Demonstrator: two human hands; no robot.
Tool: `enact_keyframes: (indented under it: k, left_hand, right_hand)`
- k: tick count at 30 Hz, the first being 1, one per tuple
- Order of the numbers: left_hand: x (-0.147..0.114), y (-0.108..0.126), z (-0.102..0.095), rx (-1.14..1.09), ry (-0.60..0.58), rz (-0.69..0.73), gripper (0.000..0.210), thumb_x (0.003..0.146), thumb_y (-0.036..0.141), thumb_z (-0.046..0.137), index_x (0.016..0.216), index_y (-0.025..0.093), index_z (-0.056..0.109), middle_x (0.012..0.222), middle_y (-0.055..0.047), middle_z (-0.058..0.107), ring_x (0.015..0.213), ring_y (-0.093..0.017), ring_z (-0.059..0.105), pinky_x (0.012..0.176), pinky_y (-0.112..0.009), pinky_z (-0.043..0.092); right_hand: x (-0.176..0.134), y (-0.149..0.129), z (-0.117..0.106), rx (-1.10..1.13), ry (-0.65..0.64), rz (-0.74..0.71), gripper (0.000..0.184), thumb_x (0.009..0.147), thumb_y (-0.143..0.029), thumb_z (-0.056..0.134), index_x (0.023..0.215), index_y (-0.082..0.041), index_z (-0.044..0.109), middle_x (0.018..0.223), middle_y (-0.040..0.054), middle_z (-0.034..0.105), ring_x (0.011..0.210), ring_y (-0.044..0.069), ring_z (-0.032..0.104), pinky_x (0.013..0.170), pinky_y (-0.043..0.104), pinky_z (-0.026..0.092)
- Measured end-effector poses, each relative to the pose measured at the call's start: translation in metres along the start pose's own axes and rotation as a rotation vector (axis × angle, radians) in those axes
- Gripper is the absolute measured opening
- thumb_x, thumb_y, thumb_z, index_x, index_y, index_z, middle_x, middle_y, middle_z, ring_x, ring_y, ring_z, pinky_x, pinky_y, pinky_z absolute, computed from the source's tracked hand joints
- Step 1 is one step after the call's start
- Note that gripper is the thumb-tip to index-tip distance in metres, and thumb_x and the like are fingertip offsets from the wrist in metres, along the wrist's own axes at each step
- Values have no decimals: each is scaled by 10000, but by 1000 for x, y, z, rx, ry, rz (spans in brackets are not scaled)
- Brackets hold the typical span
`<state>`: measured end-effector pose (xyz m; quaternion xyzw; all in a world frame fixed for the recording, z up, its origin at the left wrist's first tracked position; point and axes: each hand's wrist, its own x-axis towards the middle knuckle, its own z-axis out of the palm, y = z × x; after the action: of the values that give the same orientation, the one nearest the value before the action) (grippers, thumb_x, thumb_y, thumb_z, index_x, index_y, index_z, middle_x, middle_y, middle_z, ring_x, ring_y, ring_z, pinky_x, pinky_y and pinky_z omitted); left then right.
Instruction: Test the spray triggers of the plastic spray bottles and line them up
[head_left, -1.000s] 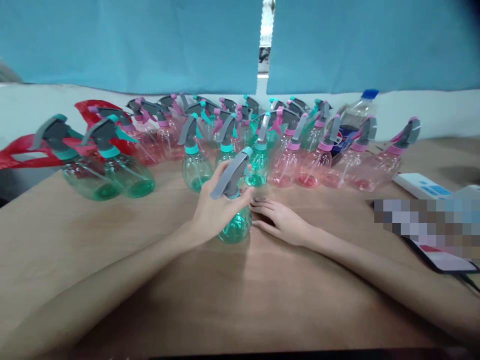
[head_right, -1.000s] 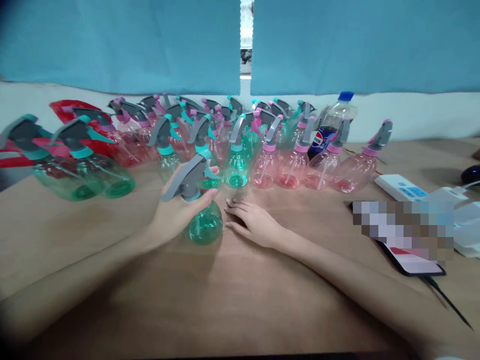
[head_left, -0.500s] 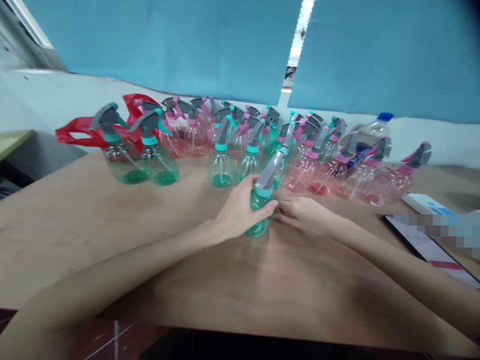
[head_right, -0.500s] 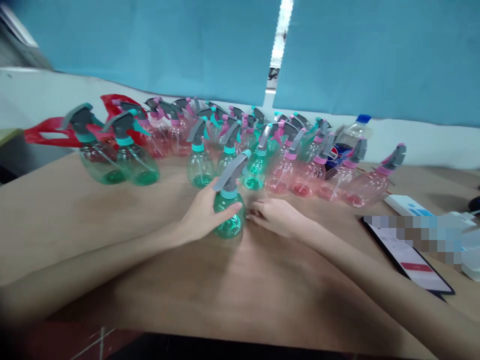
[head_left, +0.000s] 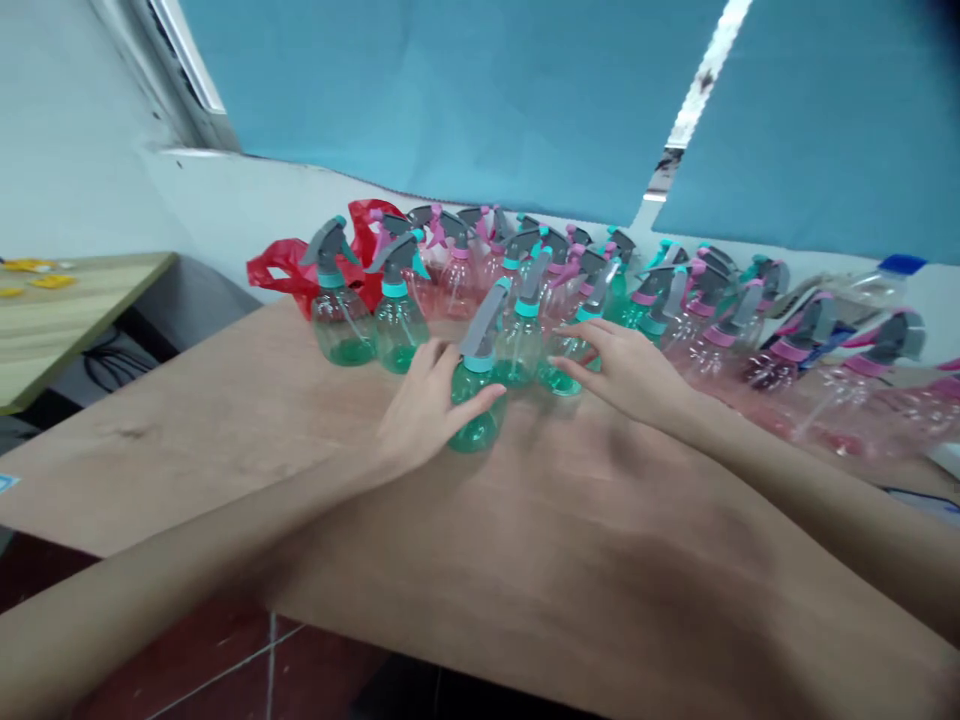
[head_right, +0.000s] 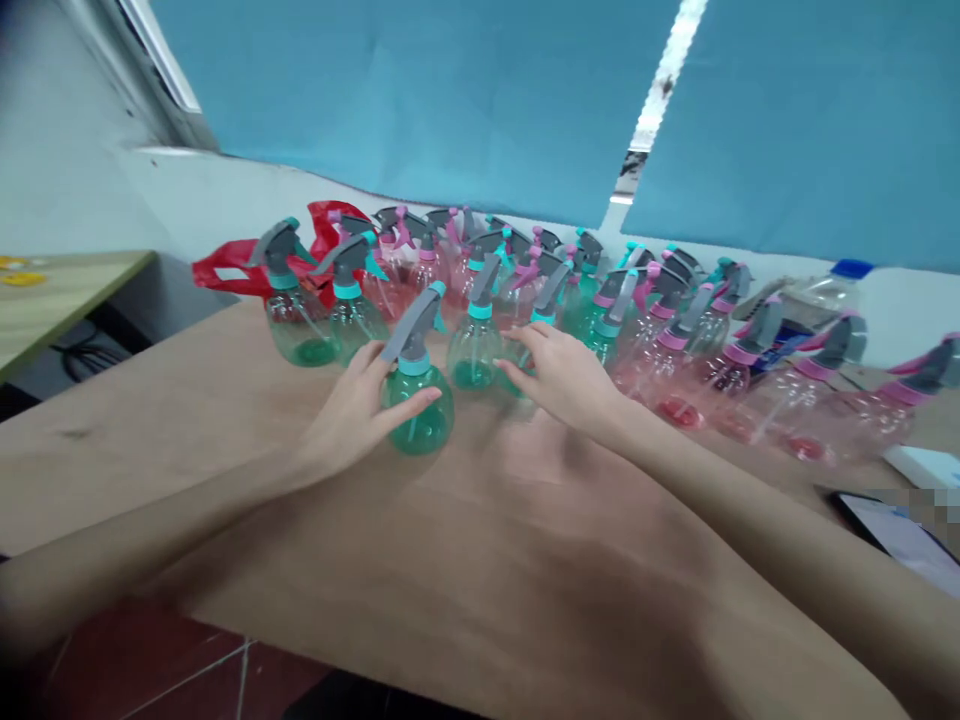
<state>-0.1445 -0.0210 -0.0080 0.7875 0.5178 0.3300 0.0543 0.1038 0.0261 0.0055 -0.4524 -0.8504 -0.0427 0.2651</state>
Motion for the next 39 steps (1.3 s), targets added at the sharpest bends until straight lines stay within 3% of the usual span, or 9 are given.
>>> enact_keyframes:
  k: [7, 14, 20, 24, 30, 39]
  left_hand:
    - [34, -38, -16, 201, -9, -3, 512, 866, 569, 560, 1098, 113, 547, 1040, -120, 606, 1043, -303, 567, 933, -435, 463]
    - [61, -43, -14, 168, -29, -78, 549, 844, 467, 644, 1191, 63, 513, 1074, -176, 632, 1019, -327, 605, 872, -445, 494]
    - [73, -42, -8, 170, -38, -77, 601, 840, 430, 666, 1249, 31, 480, 1109, -211, 628, 1060, -346, 604, 888, -457, 494]
    - [79, -44, -5, 178, -31, -64, 555, 846, 409, 664, 1211, 24, 500, 1106, -215, 628, 1063, -349, 606, 894, -458, 493]
    - [83, -49, 1, 179, 1, -51, 520, 850, 423, 658, 1173, 46, 506, 1103, -199, 627, 1058, -341, 604, 900, -457, 490]
    - [90, -58, 14, 167, 48, -58, 505, 849, 479, 638, 1117, 69, 517, 1120, -208, 617, 1065, -351, 595, 891, -474, 490]
  right_hand:
    - [28, -9, 21, 51, 78, 139, 346, 857, -352, 608, 1136, -150, 641, 1024, 115, 707, 701, 234, 689, 780, 434, 527]
    - [44, -18, 26, 252, -124, 385, 289, 849, -436, 616, 995, -187, 597, 704, 42, 663, 445, 194, 619, 425, 323, 463]
    - [60, -25, 35, 410, -145, 528, 431, 807, -524, 645, 1018, -168, 524, 739, 77, 651, 496, 226, 655, 373, 329, 481]
    - [66, -30, 38, 471, -132, 560, 527, 804, -488, 667, 1144, -138, 468, 756, 86, 654, 496, 224, 658, 367, 332, 505]
    - [69, -29, 38, 407, -174, 575, 475, 815, -485, 662, 1091, -127, 517, 649, 50, 633, 433, 198, 625, 380, 321, 493]
    - [65, -32, 32, 330, -220, 538, 581, 854, -518, 604, 1238, -105, 463, 530, 0, 589, 417, 201, 609, 383, 301, 455]
